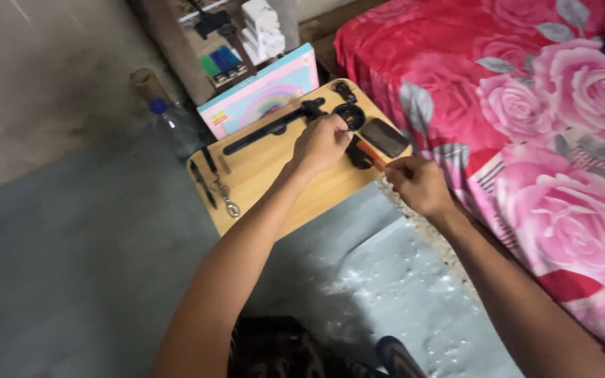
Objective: Smoothing a bedsheet, arranging pillows on a bed, and organizing small items like keys on a bedside table.
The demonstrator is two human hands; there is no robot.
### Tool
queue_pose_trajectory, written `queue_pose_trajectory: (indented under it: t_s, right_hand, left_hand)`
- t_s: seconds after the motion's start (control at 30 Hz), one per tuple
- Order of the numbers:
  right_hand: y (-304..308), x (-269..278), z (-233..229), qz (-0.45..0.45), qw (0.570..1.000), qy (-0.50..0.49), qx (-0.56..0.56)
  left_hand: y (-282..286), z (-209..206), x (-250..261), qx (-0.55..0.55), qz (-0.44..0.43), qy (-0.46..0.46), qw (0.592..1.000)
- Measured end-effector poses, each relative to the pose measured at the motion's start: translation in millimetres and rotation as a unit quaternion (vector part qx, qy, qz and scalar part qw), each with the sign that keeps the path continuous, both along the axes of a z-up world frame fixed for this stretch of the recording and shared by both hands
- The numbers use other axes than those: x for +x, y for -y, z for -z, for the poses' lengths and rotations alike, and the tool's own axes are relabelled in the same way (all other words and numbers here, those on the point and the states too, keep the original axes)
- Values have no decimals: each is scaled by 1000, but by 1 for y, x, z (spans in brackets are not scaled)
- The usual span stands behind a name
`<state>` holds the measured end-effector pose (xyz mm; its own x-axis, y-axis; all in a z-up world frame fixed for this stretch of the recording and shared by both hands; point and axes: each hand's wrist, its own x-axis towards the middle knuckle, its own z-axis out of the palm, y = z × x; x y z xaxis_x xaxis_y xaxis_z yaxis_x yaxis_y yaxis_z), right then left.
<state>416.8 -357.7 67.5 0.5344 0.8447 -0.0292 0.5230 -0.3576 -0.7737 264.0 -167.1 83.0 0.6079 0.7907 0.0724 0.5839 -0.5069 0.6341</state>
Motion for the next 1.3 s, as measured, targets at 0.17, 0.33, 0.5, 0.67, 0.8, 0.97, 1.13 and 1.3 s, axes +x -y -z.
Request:
queue_pose_trajectory:
  t_s: [0.17,0.33,0.5,0.67,0.8,0.97,1.13,1.3]
  right_hand:
    - [15,37,7,-15,998,-35,47]
    - [-9,49,45,-28,994,106,14]
    - [-46,42,80,-32,987,159,17]
    - [-48,26,86,-15,983,178,45]
    - [-46,21,88,5,974,194,116]
    - [-33,21,86,93,976,115,162]
    - [-31,9,52,122,966,13,229]
    - [-37,-42,-9,76,942,-80,316]
  left_hand:
    - [20,-41,39,8,44,2,999]
    - [16,-23,48,10,57,22,998]
    - [-7,9,46,-49,31,-3,998]
    - [-20,31,47,-96,25,28,995]
    - [-22,40,50,-123,25,29,992]
    - [-22,42,50,-104,7,73,992]
    - [-31,22,46,-81,-25,142,986]
    - [-53,-5,19,-322,115,329,880]
